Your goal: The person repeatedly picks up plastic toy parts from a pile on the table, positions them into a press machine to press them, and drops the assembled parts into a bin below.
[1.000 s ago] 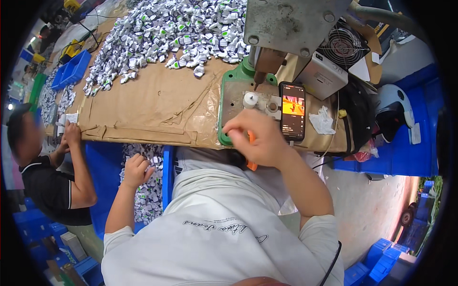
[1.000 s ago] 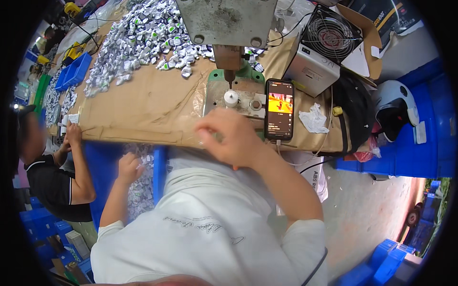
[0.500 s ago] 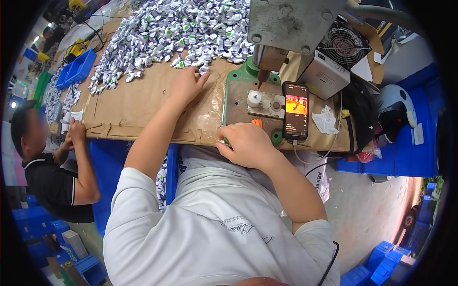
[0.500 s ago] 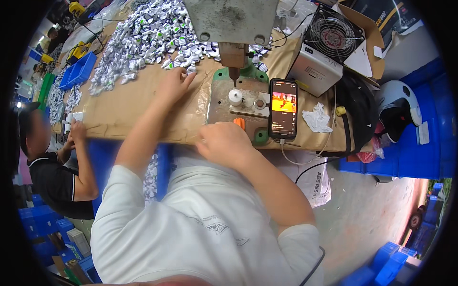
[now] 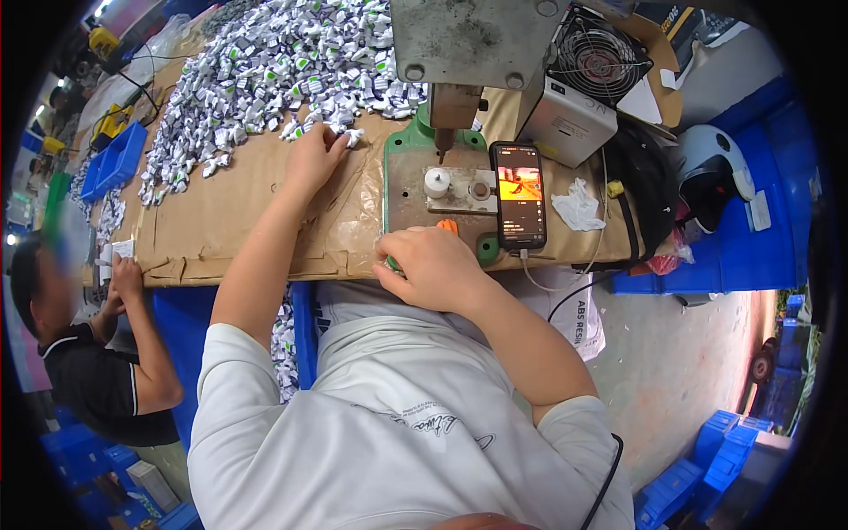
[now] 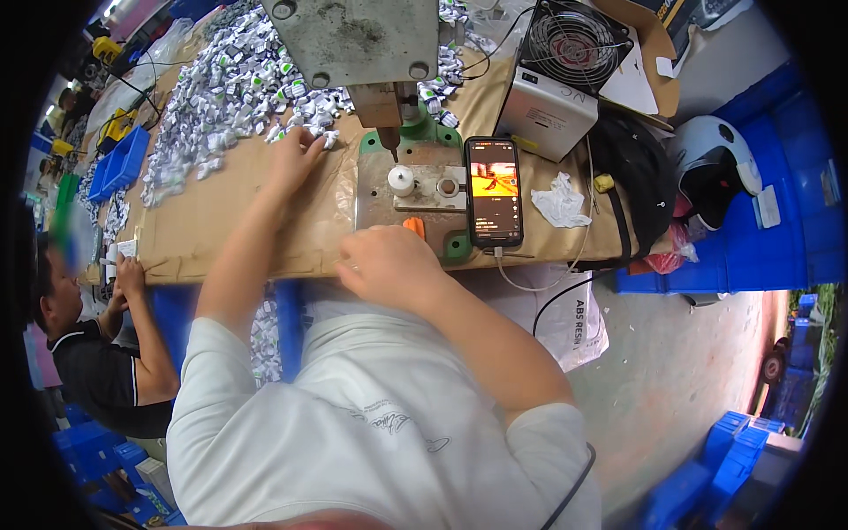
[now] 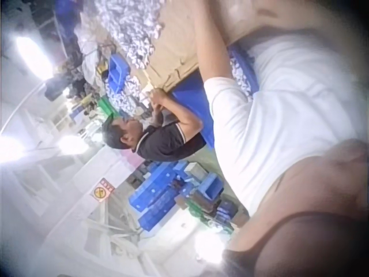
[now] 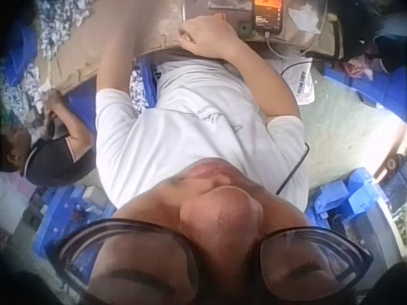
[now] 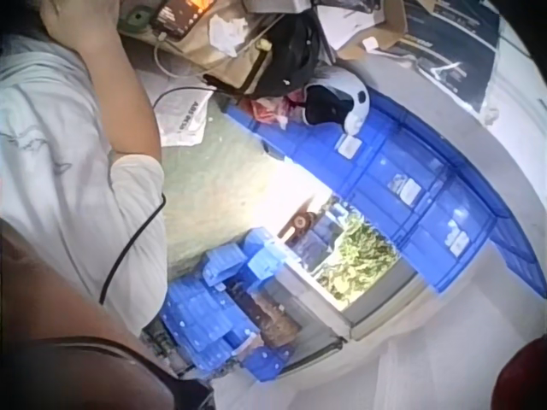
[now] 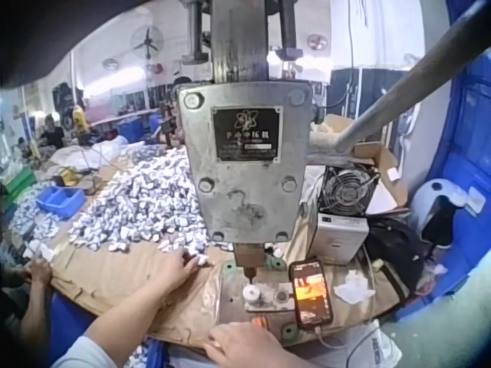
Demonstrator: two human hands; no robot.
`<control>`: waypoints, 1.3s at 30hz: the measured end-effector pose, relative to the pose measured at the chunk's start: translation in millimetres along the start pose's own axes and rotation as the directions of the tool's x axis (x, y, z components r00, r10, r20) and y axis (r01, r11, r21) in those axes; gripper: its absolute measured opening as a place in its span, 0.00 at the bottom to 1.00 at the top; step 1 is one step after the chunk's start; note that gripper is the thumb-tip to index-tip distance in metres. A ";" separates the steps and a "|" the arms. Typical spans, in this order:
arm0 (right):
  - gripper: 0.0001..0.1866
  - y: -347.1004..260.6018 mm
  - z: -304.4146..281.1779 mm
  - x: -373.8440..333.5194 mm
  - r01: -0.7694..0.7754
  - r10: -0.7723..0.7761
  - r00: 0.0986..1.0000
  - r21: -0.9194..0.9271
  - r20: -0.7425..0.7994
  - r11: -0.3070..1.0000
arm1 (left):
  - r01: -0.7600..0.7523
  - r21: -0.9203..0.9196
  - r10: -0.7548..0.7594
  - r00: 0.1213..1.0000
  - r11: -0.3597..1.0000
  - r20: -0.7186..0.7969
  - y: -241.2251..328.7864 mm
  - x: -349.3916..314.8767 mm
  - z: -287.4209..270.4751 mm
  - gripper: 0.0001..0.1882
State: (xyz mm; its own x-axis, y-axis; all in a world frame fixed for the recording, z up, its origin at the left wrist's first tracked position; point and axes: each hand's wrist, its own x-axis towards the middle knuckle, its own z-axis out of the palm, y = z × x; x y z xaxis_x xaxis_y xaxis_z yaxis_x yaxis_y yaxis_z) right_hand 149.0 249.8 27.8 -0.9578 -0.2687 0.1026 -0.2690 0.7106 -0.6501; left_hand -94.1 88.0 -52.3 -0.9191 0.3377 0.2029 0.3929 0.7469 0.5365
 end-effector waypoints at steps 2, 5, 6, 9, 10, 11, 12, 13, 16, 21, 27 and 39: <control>0.13 -0.5 -0.5 -0.2 -0.001 0.001 1.000 -0.008 0.006 1.000 | -0.002 0.030 0.002 1.000 1.000 0.025 4.5 1.5 1.1 0.17; 0.12 -1.3 -0.5 0.2 -0.004 0.005 1.000 0.009 -0.014 1.000 | -0.071 0.041 0.068 0.996 0.997 0.064 9.8 1.3 1.8 0.17; 0.12 -1.5 -0.4 0.3 0.000 0.000 1.000 0.010 -0.011 1.000 | -0.151 0.022 0.149 0.987 0.988 0.060 10.7 0.2 1.8 0.18; 0.12 -1.1 0.4 0.2 0.003 -0.003 1.000 0.014 -0.020 1.000 | -0.143 -0.094 0.151 0.985 0.985 0.085 13.4 -7.1 2.2 0.13; 0.12 -0.6 0.7 0.0 -0.003 0.004 1.000 0.014 -0.018 1.000 | -0.161 -0.236 0.175 0.984 0.958 0.038 15.4 -11.5 2.8 0.11; 0.12 0.2 1.0 -0.2 -0.007 0.007 1.000 0.021 -0.020 1.000 | -0.153 -0.280 0.178 0.982 0.948 0.066 17.5 -14.8 1.7 0.09; 0.12 1.0 1.3 -0.5 -0.011 0.012 1.000 0.012 -0.014 1.000 | -0.174 -0.286 0.197 0.979 0.942 0.052 20.9 -19.4 1.2 0.09; 0.12 1.6 1.6 -0.7 -0.002 0.003 0.999 0.030 -0.041 1.000 | 0.018 -0.603 0.073 0.989 0.797 0.126 25.2 -27.1 0.8 0.10; 0.10 2.3 1.6 -1.1 0.013 -0.007 0.996 0.079 -0.087 0.997 | 0.356 -0.908 -0.080 0.934 0.220 0.347 46.1 -55.3 0.8 0.12; 0.04 4.6 -9.5 -9.1 0.184 -0.110 0.954 0.254 -0.280 0.950 | 0.437 -0.899 0.080 0.895 0.041 0.439 83.1 -70.7 -6.2 0.12; 0.07 19.7 -75.4 -33.0 0.112 0.181 0.832 0.479 -0.524 0.870 | 0.420 -0.901 0.146 0.890 0.106 0.432 112.2 -68.3 -8.0 0.12; 0.13 -14.9 -222.7 -67.9 0.376 0.034 0.485 0.244 -0.874 0.894 | 0.093 -0.653 0.148 0.941 0.752 0.305 119.4 -61.2 10.0 0.17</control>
State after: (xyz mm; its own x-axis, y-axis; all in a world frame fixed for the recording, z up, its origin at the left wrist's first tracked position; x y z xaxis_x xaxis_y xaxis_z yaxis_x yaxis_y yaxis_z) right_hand 195.4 402.3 198.1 -0.5628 0.4618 0.6856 -0.5760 0.3759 -0.7259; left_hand 9.4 162.2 -8.8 -0.7973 0.6032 0.0208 0.1908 0.2192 0.9568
